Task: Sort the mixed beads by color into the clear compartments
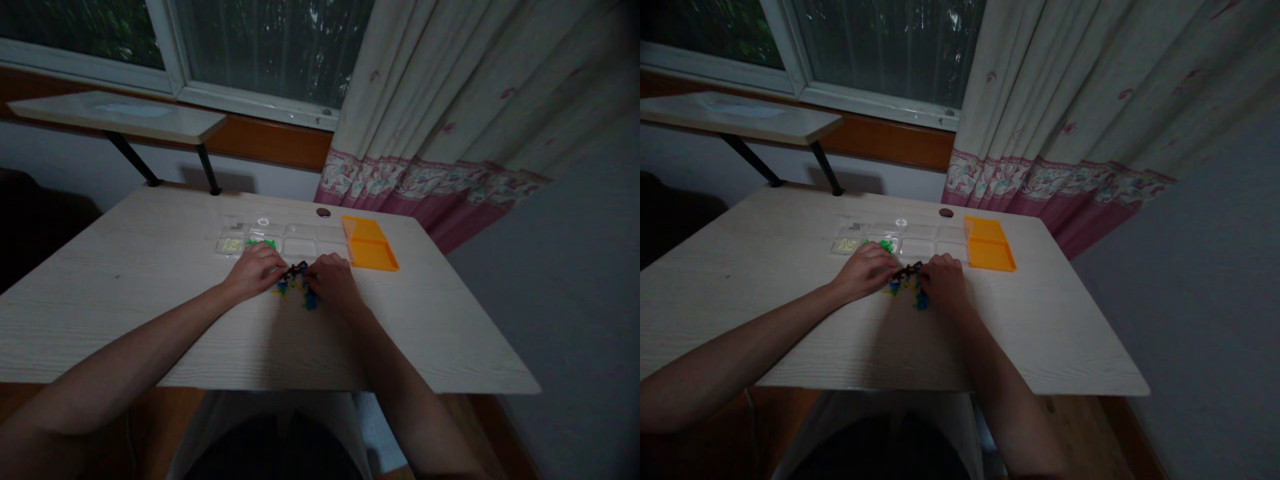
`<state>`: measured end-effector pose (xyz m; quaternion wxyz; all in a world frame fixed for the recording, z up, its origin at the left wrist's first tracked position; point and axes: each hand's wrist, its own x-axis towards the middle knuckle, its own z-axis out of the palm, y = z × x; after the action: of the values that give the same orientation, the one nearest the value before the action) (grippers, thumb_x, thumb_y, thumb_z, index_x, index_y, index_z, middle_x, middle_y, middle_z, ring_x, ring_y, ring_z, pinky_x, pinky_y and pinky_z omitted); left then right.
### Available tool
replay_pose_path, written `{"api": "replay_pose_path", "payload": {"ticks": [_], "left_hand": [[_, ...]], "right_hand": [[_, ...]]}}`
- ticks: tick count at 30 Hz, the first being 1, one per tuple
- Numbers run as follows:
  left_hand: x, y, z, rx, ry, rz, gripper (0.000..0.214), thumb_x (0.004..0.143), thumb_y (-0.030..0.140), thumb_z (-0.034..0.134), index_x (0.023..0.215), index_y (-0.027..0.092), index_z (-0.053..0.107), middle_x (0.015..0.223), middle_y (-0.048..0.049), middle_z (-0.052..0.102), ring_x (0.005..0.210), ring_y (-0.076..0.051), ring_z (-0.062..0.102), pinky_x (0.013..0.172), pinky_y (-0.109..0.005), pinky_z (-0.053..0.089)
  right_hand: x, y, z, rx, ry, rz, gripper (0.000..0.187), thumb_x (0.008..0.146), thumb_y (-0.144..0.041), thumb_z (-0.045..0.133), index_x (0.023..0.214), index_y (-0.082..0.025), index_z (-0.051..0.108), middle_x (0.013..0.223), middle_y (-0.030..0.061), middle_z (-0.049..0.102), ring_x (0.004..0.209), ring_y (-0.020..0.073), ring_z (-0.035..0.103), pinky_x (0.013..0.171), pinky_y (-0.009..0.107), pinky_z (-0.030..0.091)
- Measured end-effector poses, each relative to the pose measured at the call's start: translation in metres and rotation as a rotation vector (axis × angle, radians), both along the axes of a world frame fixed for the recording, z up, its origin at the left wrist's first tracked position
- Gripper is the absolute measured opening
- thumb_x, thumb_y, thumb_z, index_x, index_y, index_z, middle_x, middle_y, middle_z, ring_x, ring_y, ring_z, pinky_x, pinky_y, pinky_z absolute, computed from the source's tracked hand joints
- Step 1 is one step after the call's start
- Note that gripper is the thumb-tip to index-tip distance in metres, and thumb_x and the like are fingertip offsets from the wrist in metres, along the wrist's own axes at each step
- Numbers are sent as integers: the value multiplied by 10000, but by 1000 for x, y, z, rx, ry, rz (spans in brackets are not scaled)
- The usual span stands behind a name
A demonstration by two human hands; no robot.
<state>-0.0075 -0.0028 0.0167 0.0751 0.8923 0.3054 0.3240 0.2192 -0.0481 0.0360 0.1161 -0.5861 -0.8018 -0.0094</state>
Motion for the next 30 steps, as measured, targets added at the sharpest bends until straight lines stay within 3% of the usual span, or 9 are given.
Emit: {"api": "replay_pose_path", "payload": {"ticks": [18,25,30], "left_hand": [[-1,5,-4,-1,-20,45,208,920,343,546,897,209,703,891,-49,697,915,-210,576,867,-388,422],[-7,16,-10,13,-118,189,226,900,375,574,851,206,716,868,-55,693,898,-212,579,853,-384,446],[-13,24,-14,32,-137,353,189,874,369,608,853,225,728,905,-46,674,965,-235,542,929,-432,414]], "right_hand": [[0,3,-3,-45,-27,9,120,865,-252,631,901,-244,745,937,66,673,972,235,524,797,339,341],[-2,7,-7,-34,42,8,132,871,-268,632,908,-223,751,901,64,683,915,213,536,795,318,364],[0,10,-11,-32,133,24,123,868,-259,636,883,-224,753,896,54,691,912,209,545,824,323,377]]}}
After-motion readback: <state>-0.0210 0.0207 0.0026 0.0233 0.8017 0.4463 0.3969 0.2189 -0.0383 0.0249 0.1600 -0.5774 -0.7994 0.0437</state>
